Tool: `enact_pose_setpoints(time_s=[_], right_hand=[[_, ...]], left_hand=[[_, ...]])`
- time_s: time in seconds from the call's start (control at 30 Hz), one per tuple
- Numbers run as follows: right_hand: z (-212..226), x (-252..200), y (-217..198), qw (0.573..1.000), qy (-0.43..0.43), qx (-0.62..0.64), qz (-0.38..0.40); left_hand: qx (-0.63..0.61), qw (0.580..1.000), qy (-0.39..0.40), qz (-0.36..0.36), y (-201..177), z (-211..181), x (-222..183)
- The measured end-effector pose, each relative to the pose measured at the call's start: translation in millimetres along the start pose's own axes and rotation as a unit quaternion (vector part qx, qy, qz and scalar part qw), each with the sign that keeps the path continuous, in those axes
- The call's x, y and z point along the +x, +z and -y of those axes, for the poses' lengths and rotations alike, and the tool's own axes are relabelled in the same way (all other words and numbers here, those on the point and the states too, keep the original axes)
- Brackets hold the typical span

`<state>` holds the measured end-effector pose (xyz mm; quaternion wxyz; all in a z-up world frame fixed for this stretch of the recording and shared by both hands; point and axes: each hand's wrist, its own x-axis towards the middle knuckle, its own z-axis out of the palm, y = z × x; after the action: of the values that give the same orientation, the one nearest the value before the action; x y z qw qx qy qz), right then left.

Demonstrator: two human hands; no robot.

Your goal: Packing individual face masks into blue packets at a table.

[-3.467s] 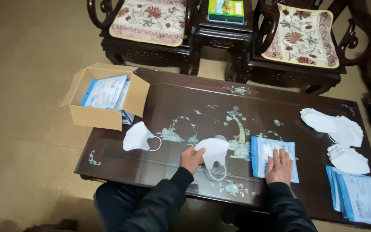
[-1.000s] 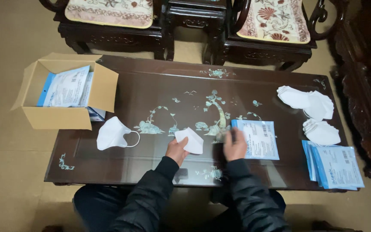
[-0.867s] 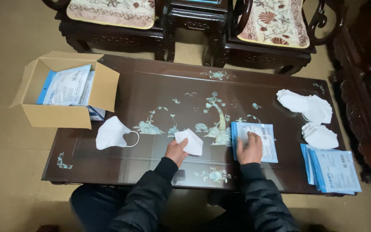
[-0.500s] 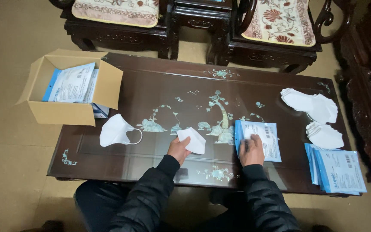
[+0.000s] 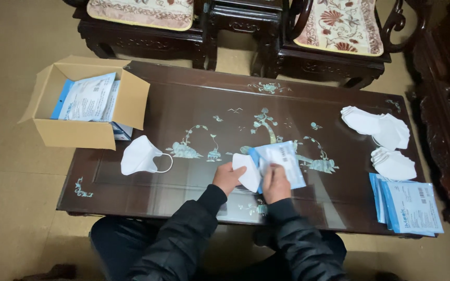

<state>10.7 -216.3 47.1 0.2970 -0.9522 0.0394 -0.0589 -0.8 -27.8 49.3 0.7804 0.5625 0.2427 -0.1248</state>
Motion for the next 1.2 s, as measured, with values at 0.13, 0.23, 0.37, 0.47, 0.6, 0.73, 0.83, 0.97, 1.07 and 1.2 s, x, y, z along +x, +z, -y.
enact_pose_setpoints(time_s=[0.13, 0.23, 0.37, 0.47, 0.6, 0.73, 0.83, 0.97, 1.07, 1.2], right_hand=[[38.3, -22.1, 9.3, 0.998, -0.057, -0.006, 0.012], [58.9, -35.4, 16.5, 0.993, -0.109, -0.036, -0.011], [84.2, -26.2, -13.3, 0.968, -0.231, 0.017, -0.091], [50.0, -3.4, -9.3, 0.962, -0.266, 0.004, -0.059], [28.2, 0.7, 0.7, 0.95, -0.305, -0.059, -0.016], [20.4, -0.1, 2.9, 0.949, -0.309, -0.064, -0.016], [20.4, -0.3, 1.6, 0.95, -0.305, -0.069, -0.008], [21.4, 0.4, 1.0, 0.952, -0.299, -0.056, -0.008], [22.3, -0.9, -2.3, 0.952, -0.301, -0.051, -0.011], [24.5, -1.3, -1.9, 0.953, -0.298, -0.045, -0.015]], left_hand=[[0.021, 0.999, 0.012, -0.042, -23.5, 29.4, 34.3], [0.096, 0.994, 0.02, -0.045, -40.7, 55.0, 58.7], [0.036, 0.997, -0.023, -0.061, -41.9, 42.1, 49.0], [-0.03, 0.998, -0.052, -0.035, -28.0, -4.2, 2.0], [0.037, 0.999, -0.03, 0.007, -11.2, 1.6, 7.0], [0.195, 0.981, -0.001, 0.016, -2.0, -22.4, -20.7], [0.217, 0.976, 0.0, -0.011, 4.8, -17.9, -17.9], [0.197, 0.976, -0.009, -0.089, 14.3, -11.2, -15.4], [0.186, 0.974, -0.005, -0.13, 20.2, -5.2, -12.1], [0.172, 0.972, 0.012, -0.157, 20.5, -0.3, -7.2]])
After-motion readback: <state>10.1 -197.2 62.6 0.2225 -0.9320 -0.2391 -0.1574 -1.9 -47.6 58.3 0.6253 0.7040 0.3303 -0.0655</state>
